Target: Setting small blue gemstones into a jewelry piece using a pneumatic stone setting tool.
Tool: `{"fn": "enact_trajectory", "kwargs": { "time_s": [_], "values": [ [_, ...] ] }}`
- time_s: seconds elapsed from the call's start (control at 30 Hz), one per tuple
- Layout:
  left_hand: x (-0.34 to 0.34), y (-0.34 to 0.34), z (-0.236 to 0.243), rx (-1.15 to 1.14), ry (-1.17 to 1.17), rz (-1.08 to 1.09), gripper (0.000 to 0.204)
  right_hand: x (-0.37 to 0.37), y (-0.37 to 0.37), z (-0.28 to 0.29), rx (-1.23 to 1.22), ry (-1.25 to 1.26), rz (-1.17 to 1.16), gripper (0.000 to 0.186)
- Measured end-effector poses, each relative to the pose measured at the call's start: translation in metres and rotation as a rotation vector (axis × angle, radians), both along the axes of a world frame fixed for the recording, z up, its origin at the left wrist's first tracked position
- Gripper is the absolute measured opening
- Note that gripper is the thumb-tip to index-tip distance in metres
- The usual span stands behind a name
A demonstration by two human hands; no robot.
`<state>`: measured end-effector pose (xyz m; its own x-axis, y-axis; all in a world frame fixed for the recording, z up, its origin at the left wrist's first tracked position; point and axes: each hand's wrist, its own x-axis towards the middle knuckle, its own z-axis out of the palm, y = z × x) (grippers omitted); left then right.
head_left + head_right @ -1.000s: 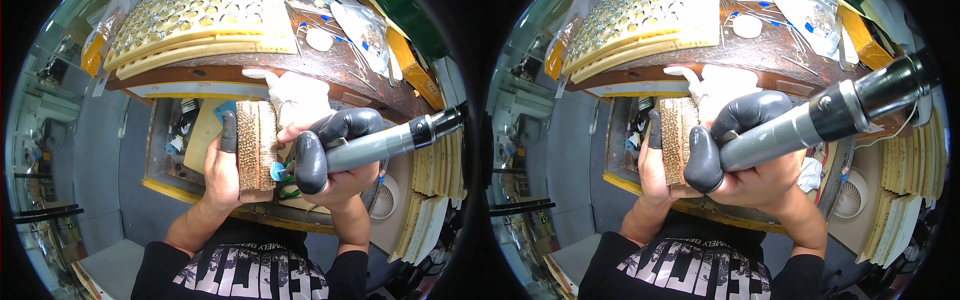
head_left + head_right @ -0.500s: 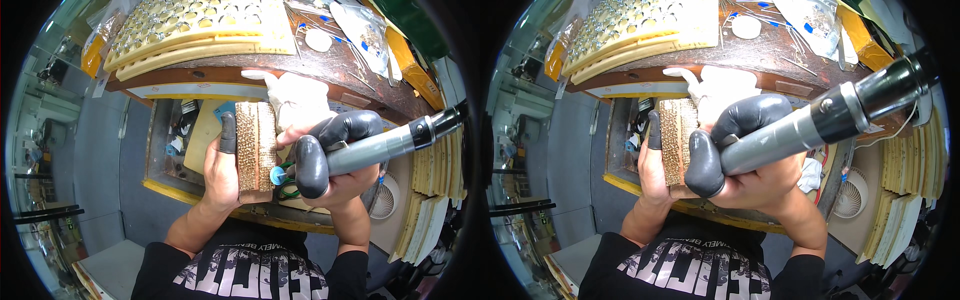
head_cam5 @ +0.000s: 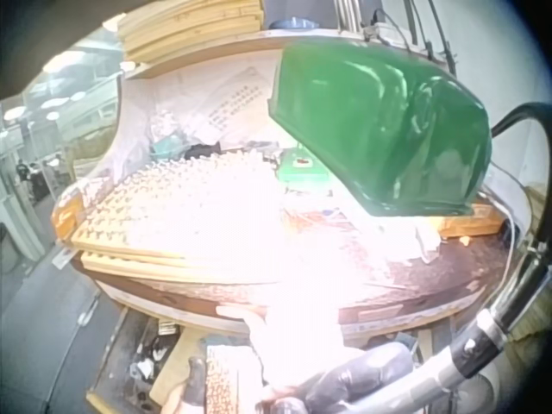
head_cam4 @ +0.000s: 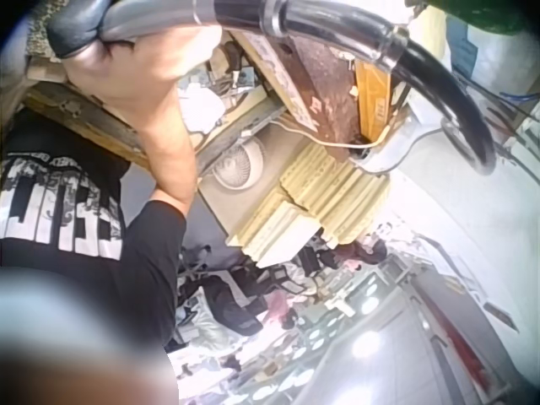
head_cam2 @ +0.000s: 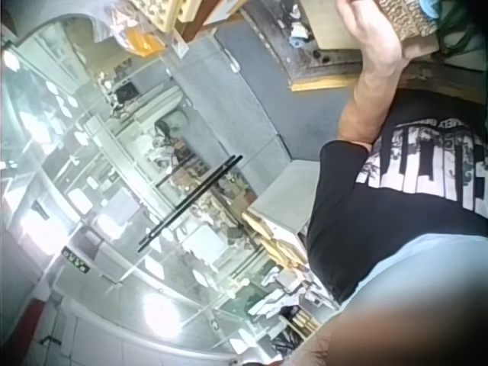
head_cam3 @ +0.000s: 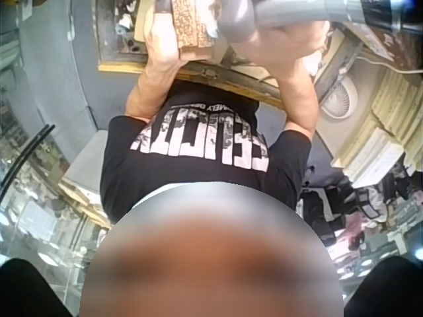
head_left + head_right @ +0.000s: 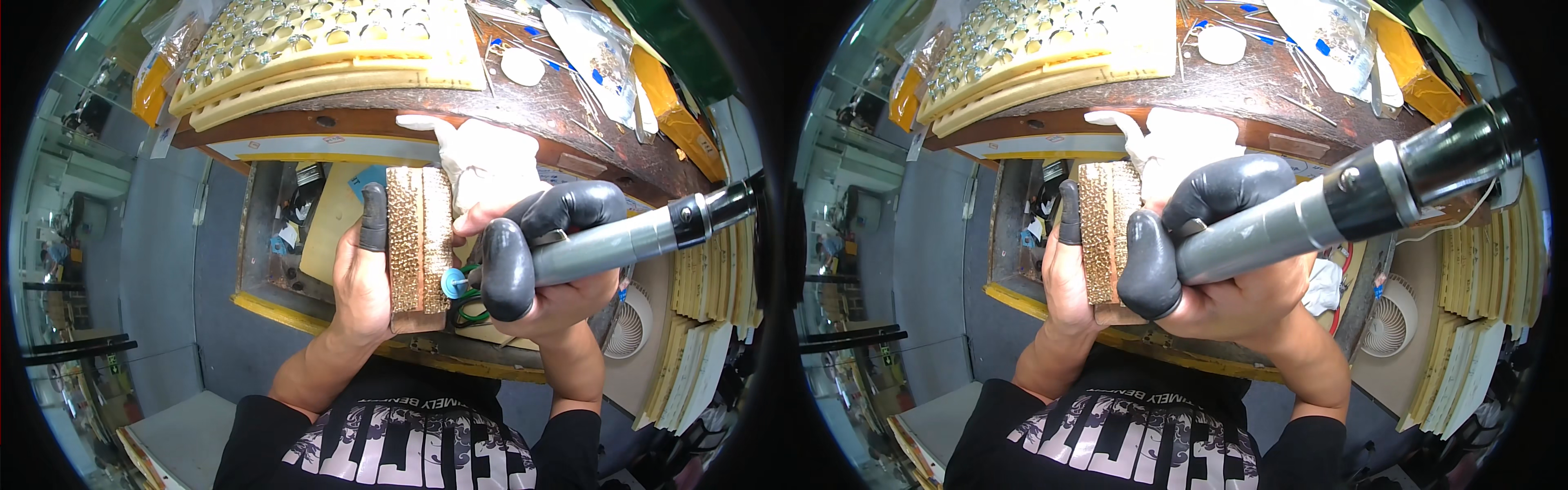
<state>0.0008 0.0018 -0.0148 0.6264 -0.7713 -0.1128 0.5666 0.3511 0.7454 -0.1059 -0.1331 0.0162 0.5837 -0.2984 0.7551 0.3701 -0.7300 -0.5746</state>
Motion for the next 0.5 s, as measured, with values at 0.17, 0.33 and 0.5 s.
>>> {"fn": "enact_trajectory", "kwargs": {
  "time_s": [0.17,0.33,0.5],
  "values": [
    [0.001,0.0,0.005,0.026,-0.013,-0.005,0.049,0.01,0.004,-0.007,0.086,-0.151,-0.202,0.02],
    [0.0,0.0,0.009,0.029,-0.019,0.003,0.048,0.012,0.004,-0.007,0.073,-0.154,-0.212,0.019],
    [-0.002,-0.002,0.009,0.012,-0.039,0.025,0.051,0.016,0.004,-0.006,0.088,-0.176,-0.191,0.02]
  ]
}}
